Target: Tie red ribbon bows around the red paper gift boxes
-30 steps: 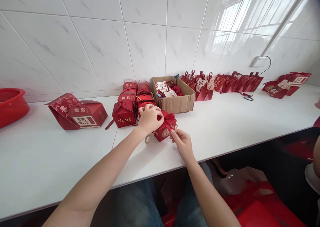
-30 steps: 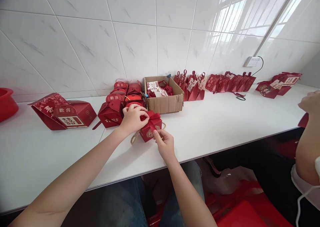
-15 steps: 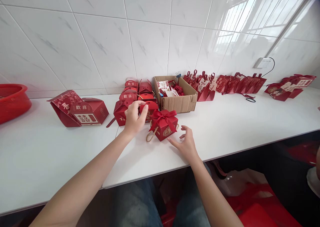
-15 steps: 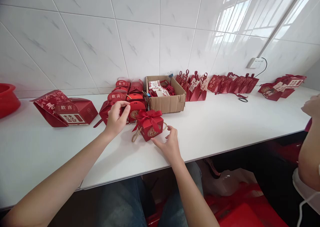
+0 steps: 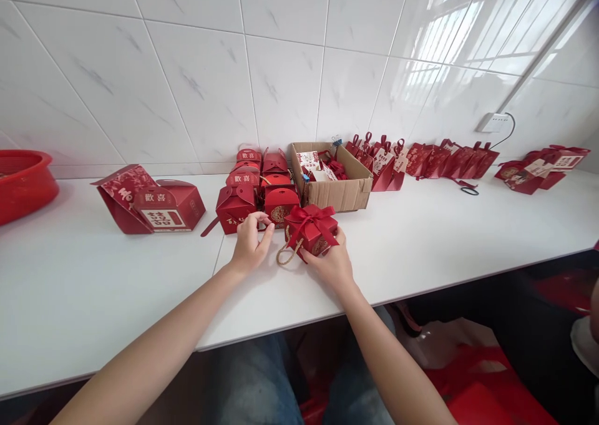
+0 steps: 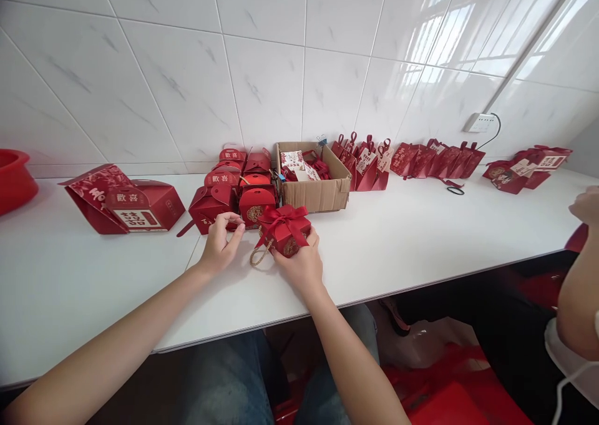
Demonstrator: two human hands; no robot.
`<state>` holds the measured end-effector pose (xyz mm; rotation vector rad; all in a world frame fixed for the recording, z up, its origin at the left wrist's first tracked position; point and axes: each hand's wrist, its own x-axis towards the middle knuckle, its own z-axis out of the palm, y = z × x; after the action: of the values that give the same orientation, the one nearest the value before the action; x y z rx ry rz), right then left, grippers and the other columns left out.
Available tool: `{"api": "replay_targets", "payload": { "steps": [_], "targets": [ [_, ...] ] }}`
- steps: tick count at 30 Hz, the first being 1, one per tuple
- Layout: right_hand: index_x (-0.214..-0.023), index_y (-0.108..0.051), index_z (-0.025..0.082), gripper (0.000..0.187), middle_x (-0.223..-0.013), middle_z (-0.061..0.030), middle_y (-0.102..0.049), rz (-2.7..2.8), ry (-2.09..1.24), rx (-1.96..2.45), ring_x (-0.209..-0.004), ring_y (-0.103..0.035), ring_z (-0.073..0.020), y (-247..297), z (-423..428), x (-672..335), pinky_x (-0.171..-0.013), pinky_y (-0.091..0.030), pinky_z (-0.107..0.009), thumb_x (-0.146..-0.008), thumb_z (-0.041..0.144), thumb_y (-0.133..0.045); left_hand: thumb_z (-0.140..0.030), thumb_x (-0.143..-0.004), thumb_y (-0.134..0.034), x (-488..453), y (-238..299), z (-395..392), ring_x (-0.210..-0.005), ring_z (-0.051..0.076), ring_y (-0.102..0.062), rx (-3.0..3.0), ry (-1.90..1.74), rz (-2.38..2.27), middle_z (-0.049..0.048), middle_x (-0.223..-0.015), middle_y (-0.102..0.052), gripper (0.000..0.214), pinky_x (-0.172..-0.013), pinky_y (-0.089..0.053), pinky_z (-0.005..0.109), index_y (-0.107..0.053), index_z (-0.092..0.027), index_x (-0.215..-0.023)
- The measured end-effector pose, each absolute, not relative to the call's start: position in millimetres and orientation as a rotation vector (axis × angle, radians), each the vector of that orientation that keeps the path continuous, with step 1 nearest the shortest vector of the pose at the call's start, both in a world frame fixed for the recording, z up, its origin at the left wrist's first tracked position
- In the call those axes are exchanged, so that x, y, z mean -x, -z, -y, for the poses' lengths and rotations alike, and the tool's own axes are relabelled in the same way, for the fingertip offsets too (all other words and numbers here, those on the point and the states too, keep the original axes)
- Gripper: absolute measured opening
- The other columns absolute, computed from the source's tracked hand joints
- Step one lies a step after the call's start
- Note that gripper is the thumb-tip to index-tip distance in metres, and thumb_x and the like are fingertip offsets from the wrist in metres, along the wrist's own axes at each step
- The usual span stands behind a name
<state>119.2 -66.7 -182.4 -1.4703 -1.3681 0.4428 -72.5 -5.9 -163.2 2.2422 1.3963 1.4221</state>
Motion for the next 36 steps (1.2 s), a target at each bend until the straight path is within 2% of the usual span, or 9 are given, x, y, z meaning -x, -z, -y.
{"api": "replay_targets", "payload": {
  "steps": [6, 11, 16, 20, 24, 28, 32, 36],
  "targets": [
    [-0.126, -0.046, 0.019, 0.079, -0.132, -0.0155, -0.045, 1.302, -0.614, 1.431, -0.087, -0.061, -0.0212, 185, 83, -163, -0.073, -0.054, -0.034, -0.059, 0.047, -0.077, -0.034, -0.088, -0.047, 74, 168, 5, -0.091, 0.022, -0.058, -2.149, -1.395, -1.328, 0.0048, -0.092, -0.059, 0.018, -0.088, -0.043, 0.04, -0.045, -0.021, -0.1],
    [-0.13, -0.04, 0.016, 0.09, -0.127, -0.0152, -0.05, 1.124, -0.575, 1.564, -0.085, -0.064, -0.0237, 183, 101, -233, -0.069, -0.056, -0.035, -0.054, 0.044, -0.079, -0.037, -0.087, -0.047, 71, 174, 2, -0.094, 0.023, -0.057, -2.1, -1.315, -1.314, 0.0052, -0.092, -0.059, 0.022, -0.081, -0.046, 0.039, -0.044, -0.022, -0.103],
    [-0.124, -0.043, 0.016, 0.09, -0.119, -0.0134, -0.057, 0.973, -0.323, 1.73, -0.103, -0.059, -0.0312, 191, 82, -322, -0.09, -0.048, -0.047, -0.049, 0.045, -0.082, -0.038, -0.086, -0.047, 69, 173, 0, -0.094, 0.022, -0.057, -2.038, -1.325, -1.313, 0.0057, -0.094, -0.059, 0.023, -0.076, -0.047, 0.036, -0.045, -0.021, -0.102],
    [-0.122, -0.042, 0.014, 0.092, -0.122, -0.0158, -0.055, 0.903, -0.255, 1.764, -0.102, -0.06, -0.0303, 195, 39, -360, -0.088, -0.049, -0.045, -0.046, 0.045, -0.083, -0.04, -0.085, -0.048, 67, 174, -1, -0.094, 0.023, -0.057, -1.986, -1.298, -1.342, 0.0062, -0.096, -0.058, 0.026, -0.072, -0.047, 0.035, -0.045, -0.021, -0.103],
    [-0.124, -0.04, 0.016, 0.09, -0.132, -0.016, -0.046, 0.895, -0.217, 1.879, -0.109, -0.057, -0.0276, 192, -6, -357, -0.094, -0.048, -0.038, -0.05, 0.049, -0.079, -0.037, -0.085, -0.048, 68, 176, -4, -0.095, 0.023, -0.057, -1.964, -1.295, -1.325, 0.0057, -0.095, -0.058, 0.023, -0.084, -0.046, 0.039, -0.045, -0.021, -0.102],
    [-0.133, -0.033, 0.012, 0.098, -0.135, -0.0198, -0.04, 0.855, -0.199, 1.962, -0.114, -0.054, -0.0305, 190, -42, -341, -0.096, -0.045, -0.039, -0.054, 0.053, -0.074, -0.027, -0.083, -0.046, 73, 178, -6, -0.099, 0.023, -0.057, -1.936, -1.297, -1.298, 0.0059, -0.096, -0.057, 0.021, -0.092, -0.042, 0.043, -0.043, -0.021, -0.103],
    [-0.138, -0.025, 0.01, 0.105, -0.137, -0.0221, -0.038, 0.842, -0.2, 2.041, -0.117, -0.052, -0.0335, 191, -72, -321, -0.096, -0.045, -0.04, -0.056, 0.056, -0.071, -0.021, -0.08, -0.043, 76, 178, -9, -0.096, 0.022, -0.056, -1.901, -1.317, -1.318, 0.0054, -0.095, -0.056, 0.023, -0.087, -0.044, 0.041, -0.043, -0.022, -0.103],
    [-0.143, -0.016, 0.011, 0.104, -0.141, -0.0229, -0.034, 0.859, -0.19, 2.101, -0.119, -0.051, -0.0354, 196, -91, -305, -0.098, -0.043, -0.044, -0.063, 0.052, -0.068, -0.019, -0.079, -0.044, 77, 176, -13, -0.09, 0.021, -0.055, -1.957, -1.394, -1.347, 0.0045, -0.09, -0.054, 0.02, -0.08, -0.045, 0.038, -0.043, -0.022, -0.099]
  ]
}}
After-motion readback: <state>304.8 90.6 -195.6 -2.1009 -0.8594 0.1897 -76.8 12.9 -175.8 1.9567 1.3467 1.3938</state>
